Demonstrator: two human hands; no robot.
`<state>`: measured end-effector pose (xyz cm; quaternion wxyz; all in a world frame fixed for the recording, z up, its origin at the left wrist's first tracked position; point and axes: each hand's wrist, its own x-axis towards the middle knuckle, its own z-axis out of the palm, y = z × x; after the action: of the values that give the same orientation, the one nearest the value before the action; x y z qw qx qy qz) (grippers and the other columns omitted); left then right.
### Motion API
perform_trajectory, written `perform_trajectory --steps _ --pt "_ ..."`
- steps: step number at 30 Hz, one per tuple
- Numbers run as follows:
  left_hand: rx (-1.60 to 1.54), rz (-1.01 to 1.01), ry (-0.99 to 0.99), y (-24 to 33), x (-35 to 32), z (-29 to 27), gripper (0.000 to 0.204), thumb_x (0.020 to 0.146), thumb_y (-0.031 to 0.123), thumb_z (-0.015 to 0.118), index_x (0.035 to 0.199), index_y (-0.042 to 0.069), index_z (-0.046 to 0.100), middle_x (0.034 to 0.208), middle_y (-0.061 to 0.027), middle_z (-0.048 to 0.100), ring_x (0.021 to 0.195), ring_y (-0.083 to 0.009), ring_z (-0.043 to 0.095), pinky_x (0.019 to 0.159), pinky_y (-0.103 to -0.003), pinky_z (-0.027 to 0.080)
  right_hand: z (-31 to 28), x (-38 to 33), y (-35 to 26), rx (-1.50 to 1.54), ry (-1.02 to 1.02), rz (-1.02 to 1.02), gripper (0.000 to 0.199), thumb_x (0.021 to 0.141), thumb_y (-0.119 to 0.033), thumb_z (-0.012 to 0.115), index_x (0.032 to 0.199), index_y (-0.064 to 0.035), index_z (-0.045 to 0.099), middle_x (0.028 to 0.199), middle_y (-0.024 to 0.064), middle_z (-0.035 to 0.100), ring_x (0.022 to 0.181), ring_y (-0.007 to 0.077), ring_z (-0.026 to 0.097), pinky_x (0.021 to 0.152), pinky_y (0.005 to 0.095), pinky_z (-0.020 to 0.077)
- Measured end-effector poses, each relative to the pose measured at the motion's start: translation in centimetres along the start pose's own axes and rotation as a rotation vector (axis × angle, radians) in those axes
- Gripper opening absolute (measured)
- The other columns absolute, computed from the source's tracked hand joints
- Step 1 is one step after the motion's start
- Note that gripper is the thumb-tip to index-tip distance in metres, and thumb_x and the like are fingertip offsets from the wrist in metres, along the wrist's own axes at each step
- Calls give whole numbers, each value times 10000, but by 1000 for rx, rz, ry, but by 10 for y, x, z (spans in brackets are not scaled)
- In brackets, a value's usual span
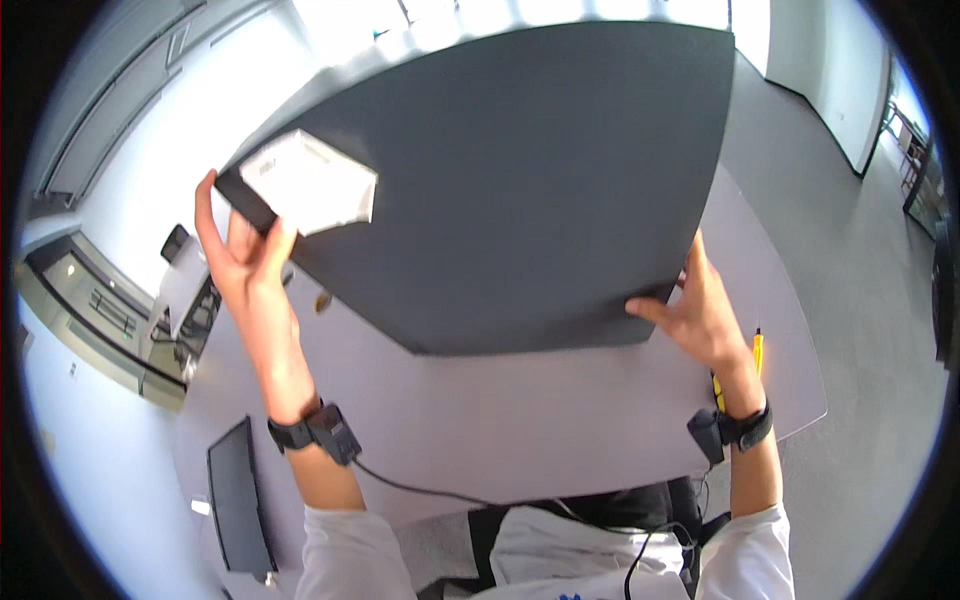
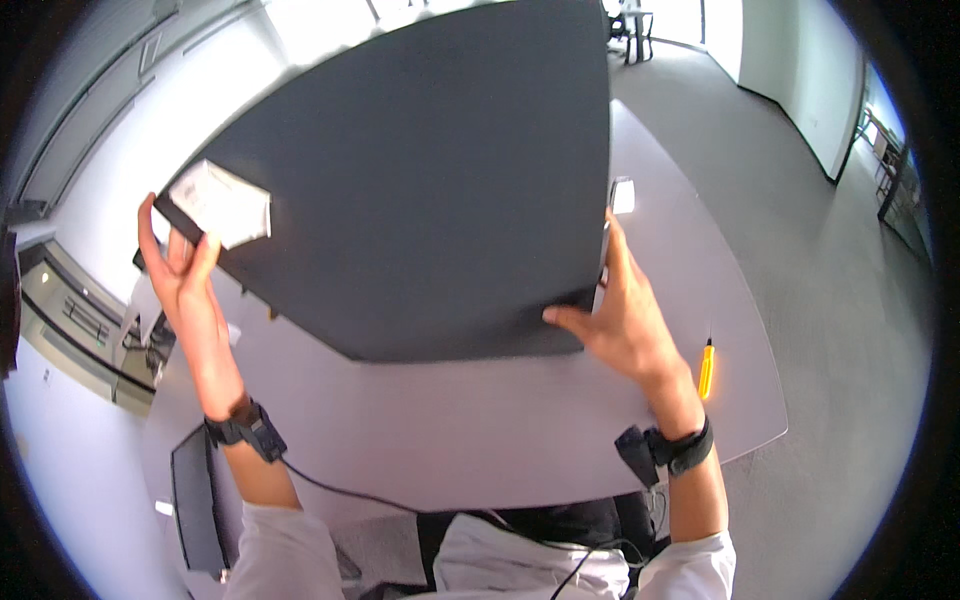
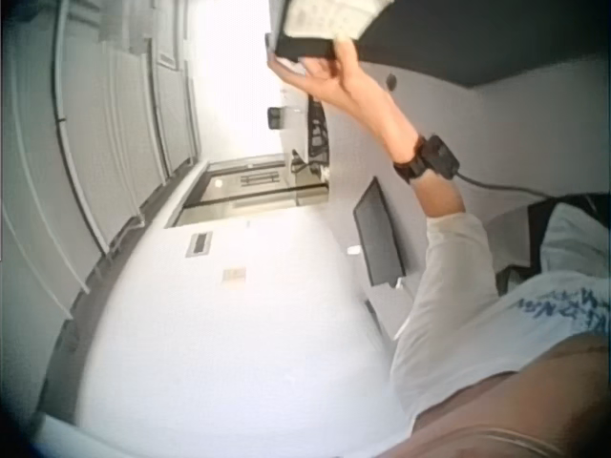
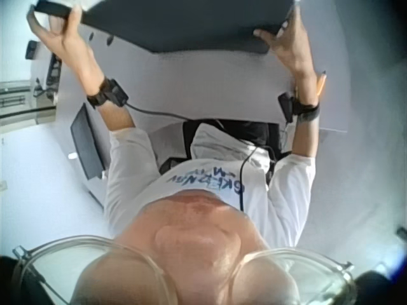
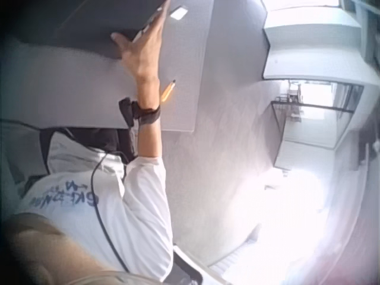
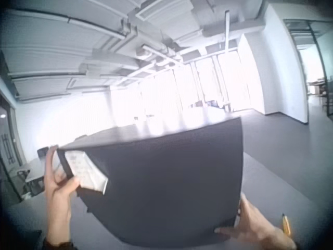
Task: The person removes a side panel from a black computer case, uses a screwdriver to loosen screws on the motherboard, and then reattaches the side panel. The person handles the case and panel multiple times to align and secure them.
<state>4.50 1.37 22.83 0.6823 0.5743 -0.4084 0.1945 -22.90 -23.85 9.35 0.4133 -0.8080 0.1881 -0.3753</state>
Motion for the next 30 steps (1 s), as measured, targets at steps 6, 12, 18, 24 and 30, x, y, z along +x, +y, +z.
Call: perform_trajectory --steps 6,12,18,24,30 --pt "41 41 -101 -17 3 -12 822 902 6 725 1591 92 286 1416 -258 551 1335 -257 518 1132 -339 370 7 3 10 -34 -16 61 895 786 -15 843 1513 -52 323 1168 173 683 966 221 630 883 344 513" --pt "-37 255 -188 -40 8 -10 834 973 -42 622 1642 112 150 1345 -158 635 1234 -205 605 1064 -318 454 11 3 17 -77 31 -34 770 833 -41 810 1472 -15 381 1151 149 639 956 194 614 808 309 527" --pt "-29 294 -262 -38 8 -9 839 985 1 636 1645 103 127 1303 -158 635 1164 -198 634 1002 -313 501 11 4 20 -120 70 -42 789 824 -46 815 1486 -34 385 1159 88 605 933 152 580 751 269 498" --pt "-53 9 -334 -43 -18 -22 1067 932 5 701 1622 59 -111 1328 -171 588 1187 -228 606 987 -355 523 15 3 19 -82 77 -104 873 831 -50 806 1554 -47 316 1230 115 588 982 179 583 798 278 505" --pt "361 -326 -490 -88 -113 -37 993 863 135 813 1576 97 124 1430 -173 562 1326 -312 552 1069 -437 454 16 -1 13 -12 49 -37 819 858 3 776 1540 -29 325 1388 132 512 1247 252 510 1072 359 416"
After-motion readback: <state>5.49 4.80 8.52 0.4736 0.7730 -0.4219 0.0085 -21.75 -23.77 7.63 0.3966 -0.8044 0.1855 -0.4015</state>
